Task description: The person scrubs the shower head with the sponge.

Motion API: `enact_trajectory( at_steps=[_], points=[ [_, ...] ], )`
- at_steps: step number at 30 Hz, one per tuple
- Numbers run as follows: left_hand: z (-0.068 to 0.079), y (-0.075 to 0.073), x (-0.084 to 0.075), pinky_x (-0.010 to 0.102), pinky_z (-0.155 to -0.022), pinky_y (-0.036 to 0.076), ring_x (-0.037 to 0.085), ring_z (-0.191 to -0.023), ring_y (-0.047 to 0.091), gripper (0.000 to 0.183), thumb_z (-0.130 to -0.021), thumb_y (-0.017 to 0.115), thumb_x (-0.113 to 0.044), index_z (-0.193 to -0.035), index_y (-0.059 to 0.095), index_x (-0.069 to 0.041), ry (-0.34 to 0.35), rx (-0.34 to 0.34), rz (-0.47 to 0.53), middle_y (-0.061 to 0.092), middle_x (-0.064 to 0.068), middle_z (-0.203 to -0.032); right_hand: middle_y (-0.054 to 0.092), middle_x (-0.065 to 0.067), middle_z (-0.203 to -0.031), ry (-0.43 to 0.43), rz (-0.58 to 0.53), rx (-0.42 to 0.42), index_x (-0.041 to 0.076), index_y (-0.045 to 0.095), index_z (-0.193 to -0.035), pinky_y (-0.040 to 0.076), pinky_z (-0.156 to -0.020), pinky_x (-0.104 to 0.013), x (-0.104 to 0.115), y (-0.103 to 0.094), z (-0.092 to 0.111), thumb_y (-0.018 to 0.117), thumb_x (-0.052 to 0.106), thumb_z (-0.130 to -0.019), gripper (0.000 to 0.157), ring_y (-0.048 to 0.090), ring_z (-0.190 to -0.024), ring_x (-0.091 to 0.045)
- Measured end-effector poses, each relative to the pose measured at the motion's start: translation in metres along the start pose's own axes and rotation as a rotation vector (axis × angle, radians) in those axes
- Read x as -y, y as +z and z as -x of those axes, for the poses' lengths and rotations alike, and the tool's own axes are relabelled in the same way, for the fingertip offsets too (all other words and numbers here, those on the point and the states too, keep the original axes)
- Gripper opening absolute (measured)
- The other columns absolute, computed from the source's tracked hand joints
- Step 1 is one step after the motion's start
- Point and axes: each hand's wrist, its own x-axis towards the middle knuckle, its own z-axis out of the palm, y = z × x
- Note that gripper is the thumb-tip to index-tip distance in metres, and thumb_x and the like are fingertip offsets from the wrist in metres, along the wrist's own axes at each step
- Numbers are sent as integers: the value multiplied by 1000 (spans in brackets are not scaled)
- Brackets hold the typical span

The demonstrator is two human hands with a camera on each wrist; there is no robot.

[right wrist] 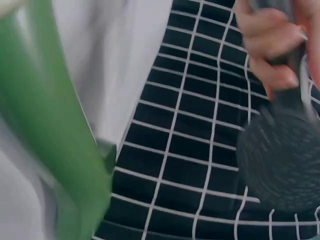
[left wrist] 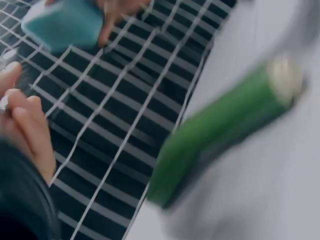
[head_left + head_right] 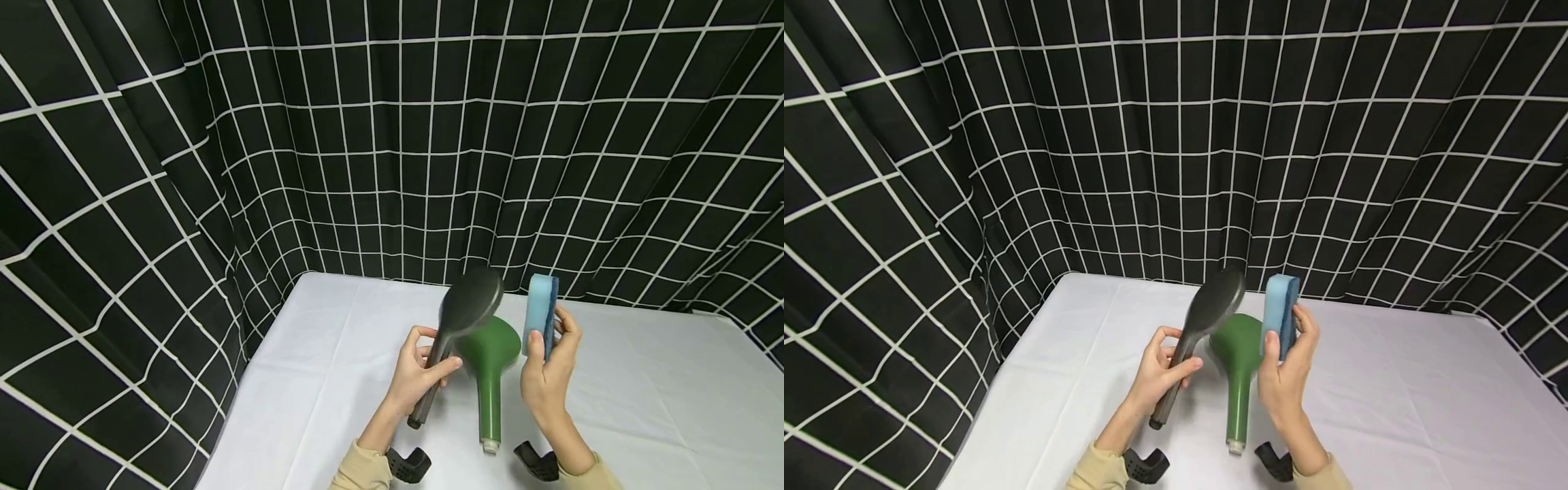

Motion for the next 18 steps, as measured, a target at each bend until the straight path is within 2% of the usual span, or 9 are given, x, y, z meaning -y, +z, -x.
enact_trajectory(
  at_steps=[2, 6, 9, 11, 12, 15, 18],
  points=[
    [1, 5, 1, 19, -44, 41, 7, -46, 50, 36, -85, 64, -1, -111, 39, -2, -19, 36, 98, 60, 5, -76, 40, -5, -123, 10, -14, 28, -15, 31, -130, 30, -84, -20, -2, 5, 4, 41, 16, -95, 48, 38, -109, -12],
    [2, 12, 2, 23, -50, 50, 10, -58, 59, 26, -92, 56, -7, -112, 42, 4, -32, 113, 185, 57, 4, -88, 35, -26, -132, -106, 32, 149, -10, 33, -132, 29, -95, -30, -10, 16, 12, 41, 32, -98, 55, 32, -120, -27],
    [3, 13, 3, 39, -58, 55, 13, -70, 61, 28, -97, 48, -12, -113, 46, 11, -26, 167, 132, 57, 13, -92, 26, -31, -137, -179, 81, 246, -6, 36, -133, 26, -96, -46, -12, 20, 17, 41, 37, -98, 56, 25, -124, -39],
    [3, 12, 2, 50, -59, 53, 14, -68, 60, 31, -99, 44, -14, -111, 49, 14, -16, 203, 69, 57, 22, -91, 25, -31, -138, -212, 94, 290, -5, 41, -131, 27, -90, -52, -11, 21, 18, 43, 38, -97, 55, 26, -121, -43],
    [3, 12, 1, 50, -58, 52, 14, -65, 60, 33, -100, 42, -14, -109, 51, 16, -8, 219, 37, 57, 25, -90, 26, -31, -138, -222, 102, 306, -4, 43, -130, 28, -88, -54, -11, 21, 17, 44, 38, -97, 54, 26, -119, -44],
    [4, 10, -9, 40, -52, 53, 11, -57, 56, 35, -101, 38, -12, -104, 54, 19, -22, 260, -25, 57, 30, -88, 30, -30, -138, -225, 107, 322, -2, 49, -127, 30, -85, -54, -14, 20, 8, 48, 41, -95, 54, 31, -116, -44],
    [5, 8, -12, 22, -48, 49, 9, -52, 54, 36, -101, 38, -13, -105, 53, 19, -74, 281, -27, 59, 19, -84, 34, -28, -137, -202, 111, 313, -1, 52, -125, 32, -84, -53, -23, 19, -7, 54, 40, -92, 53, 34, -115, -43]
  ],
)
